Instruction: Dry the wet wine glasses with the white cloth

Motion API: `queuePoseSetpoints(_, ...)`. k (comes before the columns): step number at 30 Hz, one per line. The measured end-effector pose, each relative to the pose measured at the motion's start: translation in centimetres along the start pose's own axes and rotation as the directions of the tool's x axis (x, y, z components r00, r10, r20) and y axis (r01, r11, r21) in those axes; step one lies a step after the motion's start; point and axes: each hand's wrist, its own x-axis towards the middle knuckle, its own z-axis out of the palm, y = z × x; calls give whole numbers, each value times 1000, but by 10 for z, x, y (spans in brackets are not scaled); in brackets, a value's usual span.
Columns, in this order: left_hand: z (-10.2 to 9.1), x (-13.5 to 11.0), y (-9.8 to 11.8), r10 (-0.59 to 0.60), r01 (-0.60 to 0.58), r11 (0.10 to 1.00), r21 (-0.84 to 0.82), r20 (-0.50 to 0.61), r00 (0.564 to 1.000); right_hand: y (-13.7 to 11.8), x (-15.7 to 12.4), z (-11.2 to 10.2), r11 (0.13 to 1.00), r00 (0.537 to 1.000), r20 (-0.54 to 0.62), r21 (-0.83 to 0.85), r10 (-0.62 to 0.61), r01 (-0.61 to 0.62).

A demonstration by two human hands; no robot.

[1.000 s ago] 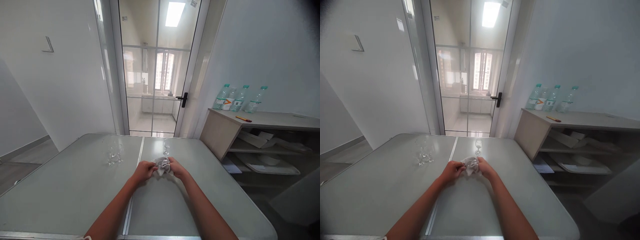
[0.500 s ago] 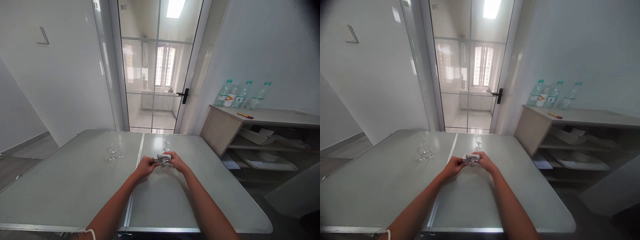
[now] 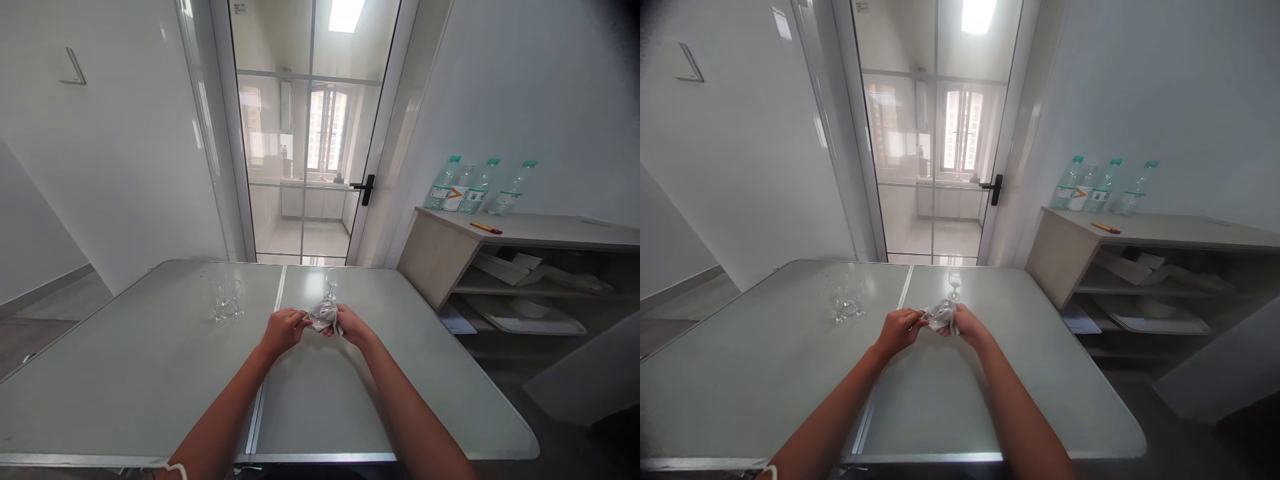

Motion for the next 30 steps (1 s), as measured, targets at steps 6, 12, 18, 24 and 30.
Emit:
queuePoseSetpoints(6,8,3,9,-191,200,956,-213,62,980,-8,-4,-5,964,953,-150,-30,-264,263)
queuePoseSetpoints(12,11,8,14,-271,423,758,-497,351,896,-20,-20,-15,820,839,117,-178,-531,543)
queuePoseSetpoints(18,9,8,11,-337,543,555,-630,427,839,-19,-21,-6,714,723,5,-156,-691,683)
queuePoseSetpoints(24,17,11,5,-447,491,511,-705,270,853,-7,-7,-2,826,695,-477,-133,-537,547)
queuePoseSetpoints(30,30,8,7,-455,413,638,-650,114,883,17,7,30,907,863,-281,-87,-420,413)
